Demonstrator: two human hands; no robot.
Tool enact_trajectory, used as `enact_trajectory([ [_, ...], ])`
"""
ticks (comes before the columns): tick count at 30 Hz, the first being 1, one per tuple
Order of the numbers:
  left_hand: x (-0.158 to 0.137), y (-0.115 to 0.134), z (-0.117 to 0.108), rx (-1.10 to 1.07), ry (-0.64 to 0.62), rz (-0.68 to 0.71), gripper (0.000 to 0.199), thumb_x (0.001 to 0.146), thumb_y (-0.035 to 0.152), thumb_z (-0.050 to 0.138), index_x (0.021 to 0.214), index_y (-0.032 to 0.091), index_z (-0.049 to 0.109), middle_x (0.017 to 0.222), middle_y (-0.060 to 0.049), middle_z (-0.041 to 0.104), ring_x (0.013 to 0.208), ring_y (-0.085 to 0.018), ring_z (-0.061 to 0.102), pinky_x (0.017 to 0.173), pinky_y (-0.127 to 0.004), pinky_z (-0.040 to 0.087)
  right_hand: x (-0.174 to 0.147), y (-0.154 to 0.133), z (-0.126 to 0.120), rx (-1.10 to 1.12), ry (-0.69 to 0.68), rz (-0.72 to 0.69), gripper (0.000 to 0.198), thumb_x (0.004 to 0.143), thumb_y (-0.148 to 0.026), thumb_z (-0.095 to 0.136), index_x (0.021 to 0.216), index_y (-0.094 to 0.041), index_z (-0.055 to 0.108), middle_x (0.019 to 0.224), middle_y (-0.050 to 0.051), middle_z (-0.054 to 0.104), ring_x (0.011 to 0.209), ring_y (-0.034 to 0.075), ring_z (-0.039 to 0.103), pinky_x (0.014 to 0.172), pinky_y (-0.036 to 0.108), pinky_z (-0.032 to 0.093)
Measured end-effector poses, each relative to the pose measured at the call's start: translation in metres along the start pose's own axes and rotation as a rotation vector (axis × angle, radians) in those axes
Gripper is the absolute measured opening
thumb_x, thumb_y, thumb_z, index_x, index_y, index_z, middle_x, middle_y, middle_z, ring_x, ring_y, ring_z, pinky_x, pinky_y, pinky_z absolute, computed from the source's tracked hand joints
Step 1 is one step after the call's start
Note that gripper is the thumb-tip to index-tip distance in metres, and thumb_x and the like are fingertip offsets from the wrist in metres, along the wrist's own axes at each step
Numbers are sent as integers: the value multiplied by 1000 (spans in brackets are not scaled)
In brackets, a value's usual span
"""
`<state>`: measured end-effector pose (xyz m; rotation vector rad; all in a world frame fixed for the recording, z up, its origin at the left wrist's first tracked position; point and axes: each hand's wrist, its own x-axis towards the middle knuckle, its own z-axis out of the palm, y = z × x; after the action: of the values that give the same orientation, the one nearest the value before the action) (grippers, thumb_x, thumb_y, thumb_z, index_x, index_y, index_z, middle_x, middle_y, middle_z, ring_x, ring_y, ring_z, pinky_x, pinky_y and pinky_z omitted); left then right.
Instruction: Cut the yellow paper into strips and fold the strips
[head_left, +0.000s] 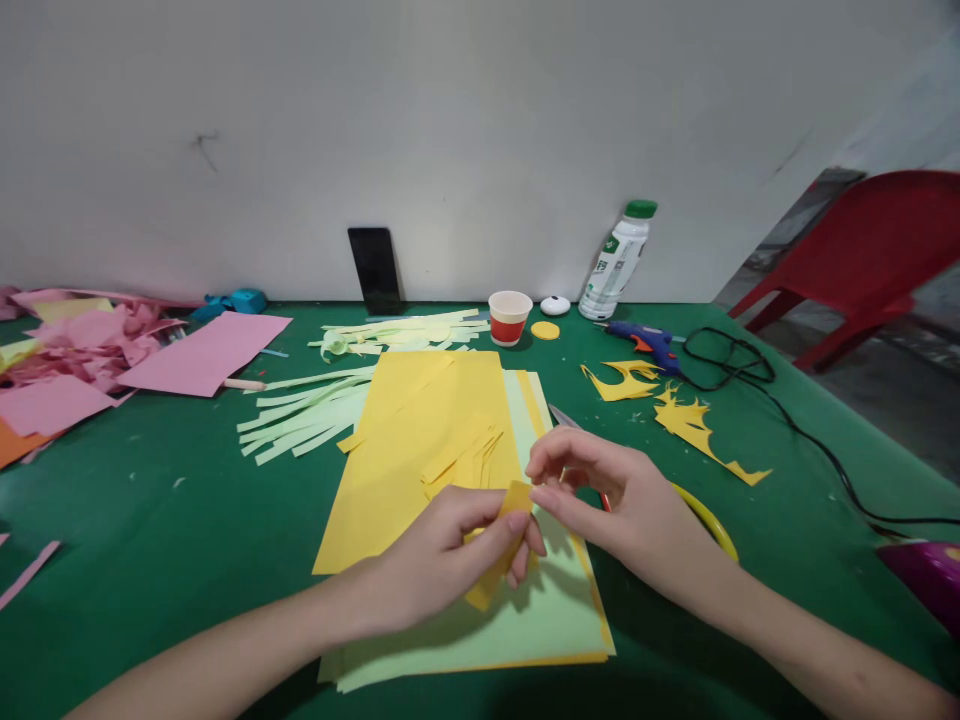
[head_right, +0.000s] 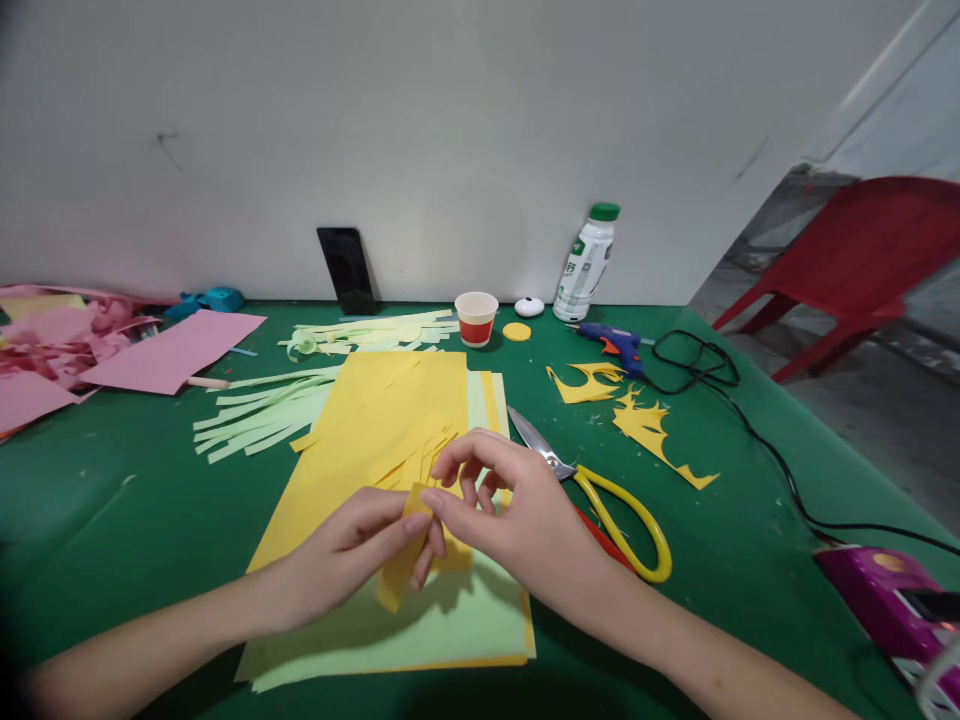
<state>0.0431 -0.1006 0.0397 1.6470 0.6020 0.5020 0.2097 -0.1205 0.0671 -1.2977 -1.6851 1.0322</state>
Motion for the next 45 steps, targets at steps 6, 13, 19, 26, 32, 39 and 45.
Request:
enact_trajectory([
  [6, 0, -4, 1, -59, -60, -110, 33, 90, 40, 32, 77, 16, 51, 57, 4, 46, 56, -8, 46, 60, -21, 40, 1, 0, -2, 39, -50, 50, 13, 77, -25, 52, 67, -17, 54, 63, -2, 54, 57, 8, 49, 53, 19, 39],
  [13, 2, -8, 4, -284, -90, -267, 33, 89, 44, 35, 77, 16, 48, 52, 7, 40, 41, -5, 39, 45, -17, 35, 2, 5, -5, -192, -43, -76, 11, 78, -22, 54, 70, -17, 58, 66, -1, 60, 57, 8, 50, 49, 17, 37],
  [19, 3, -5, 4, -285, -103, -288, 32, 89, 43, 35, 74, 16, 46, 55, 7, 39, 42, -3, 33, 41, -15, 29, -3, 9, -6, -296, -61, -239, 19, 82, -18, 50, 66, -16, 60, 57, -4, 59, 49, 5, 47, 48, 16, 35],
  [26, 1, -1, 1, -295, -106, -319, 35, 85, 48, 39, 84, 16, 53, 52, 9, 32, 43, -5, 29, 41, -18, 27, 0, 5, -29, -274, -21, -140, 24, 86, -31, 43, 81, -18, 62, 51, -4, 52, 44, 7, 47, 44, 18, 37],
  [32, 2, -32, 27, -489, -53, -279, 34, 86, 45, 42, 83, 13, 52, 49, 8, 32, 43, -6, 25, 44, -22, 20, -29, 57, -64, -844, 5, 180, 41, 82, -40, 44, 116, -18, 51, 86, 8, 64, 76, 22, 61, 64, 32, 47],
  [39, 1, -47, 31, -520, -70, -263, 30, 87, 44, 40, 74, 18, 38, 47, 9, 34, 43, -6, 26, 46, -22, 21, -57, 110, -64, -765, -36, 352, 52, 70, -19, 49, 122, -15, 46, 108, 13, 58, 92, 26, 59, 75, 35, 45],
  [45, 2, -31, 16, -476, 36, -250, 33, 85, 47, 43, 70, 18, 38, 45, 10, 34, 39, -4, 25, 40, -19, 20, -36, 92, -74, -451, -42, 584, 74, 56, -14, 53, 128, -10, 37, 62, -1, 54, 47, 13, 47, 44, 24, 33],
])
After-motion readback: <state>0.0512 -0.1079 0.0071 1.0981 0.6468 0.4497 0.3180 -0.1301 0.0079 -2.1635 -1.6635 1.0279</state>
